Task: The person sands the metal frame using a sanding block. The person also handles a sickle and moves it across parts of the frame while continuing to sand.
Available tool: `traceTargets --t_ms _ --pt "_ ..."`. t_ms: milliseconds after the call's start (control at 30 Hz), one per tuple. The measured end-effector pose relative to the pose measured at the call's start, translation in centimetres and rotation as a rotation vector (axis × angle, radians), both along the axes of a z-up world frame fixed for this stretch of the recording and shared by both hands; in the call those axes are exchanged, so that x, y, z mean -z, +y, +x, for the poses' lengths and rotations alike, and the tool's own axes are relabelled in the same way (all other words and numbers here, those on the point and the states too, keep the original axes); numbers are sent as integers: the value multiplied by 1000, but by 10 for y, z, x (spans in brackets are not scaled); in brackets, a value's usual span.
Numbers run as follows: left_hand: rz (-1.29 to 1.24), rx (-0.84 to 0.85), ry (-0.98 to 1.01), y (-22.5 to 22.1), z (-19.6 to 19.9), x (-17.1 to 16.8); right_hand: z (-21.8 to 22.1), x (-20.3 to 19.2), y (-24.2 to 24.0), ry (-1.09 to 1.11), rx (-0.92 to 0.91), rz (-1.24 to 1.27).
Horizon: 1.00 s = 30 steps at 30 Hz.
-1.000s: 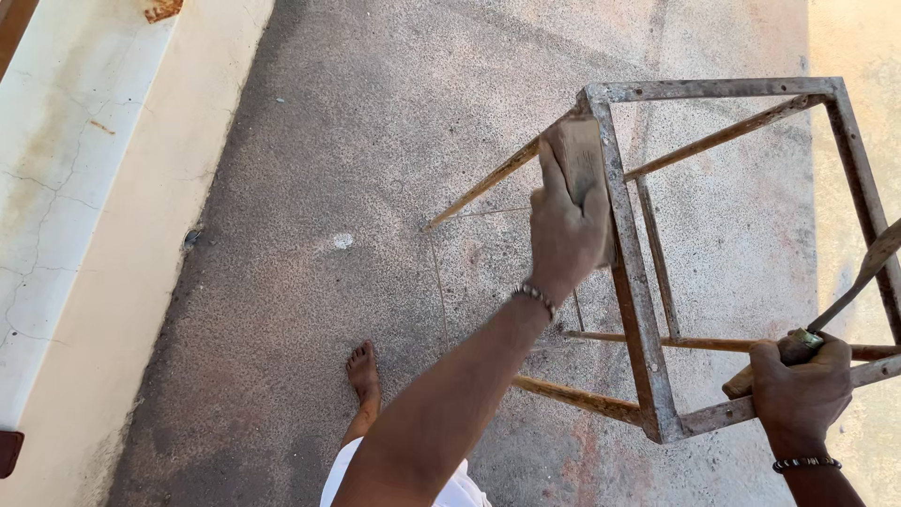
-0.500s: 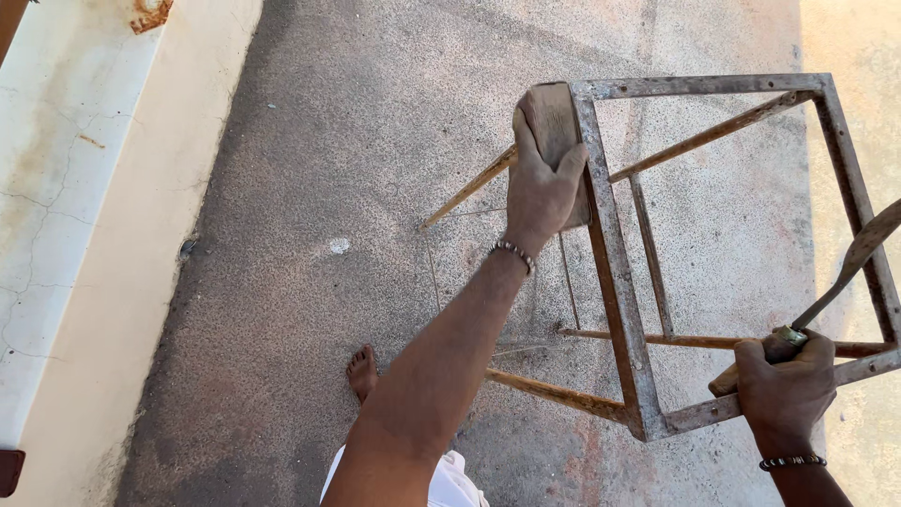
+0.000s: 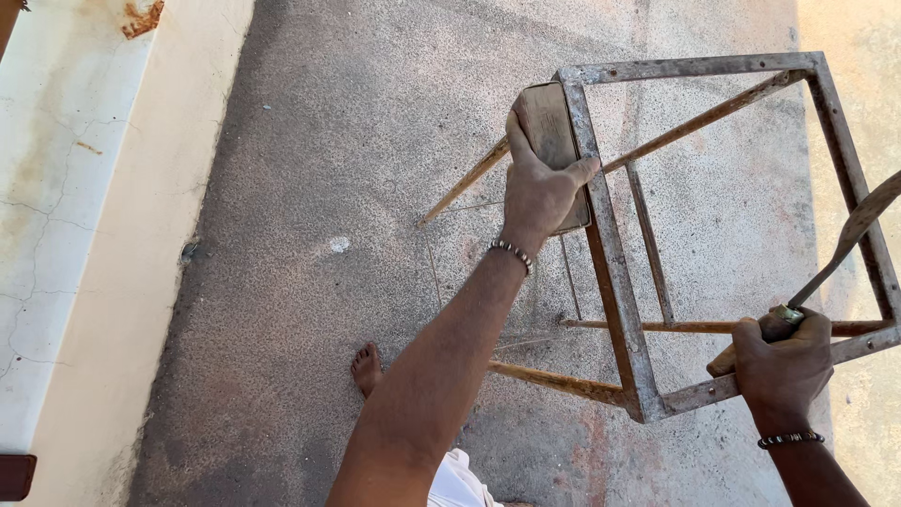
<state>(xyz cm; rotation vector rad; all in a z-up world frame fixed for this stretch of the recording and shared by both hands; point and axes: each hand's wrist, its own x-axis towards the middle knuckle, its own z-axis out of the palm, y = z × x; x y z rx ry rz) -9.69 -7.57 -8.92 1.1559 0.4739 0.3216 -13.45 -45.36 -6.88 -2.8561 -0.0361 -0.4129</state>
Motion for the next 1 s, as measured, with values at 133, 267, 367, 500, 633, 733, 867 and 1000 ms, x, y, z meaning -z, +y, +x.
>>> traceTargets --t_ms 133,267,367,500,633,733,867,1000 --pt "47 62 134 -26 -25 2 -2 -1 2 -2 -7 31" --pt "93 8 -20 -84 -101 -5 -3 -1 3 4 14 17" --pt "84 10 53 -70 -89 -16 1 -1 9 -12 -13 28" --pt "120 36 95 8 -1 -8 -4 6 22 -21 1 30" --pt "180 50 175 11 -2 -4 -7 7 36 -30 5 17" --pt "160 81 86 -38 -74 -4 -7 5 39 -10 29 50" --pt "53 100 31 -44 -86 0 -8 6 39 -4 47 27" --pt "110 101 146 26 15 7 -9 8 41 15 40 -19"
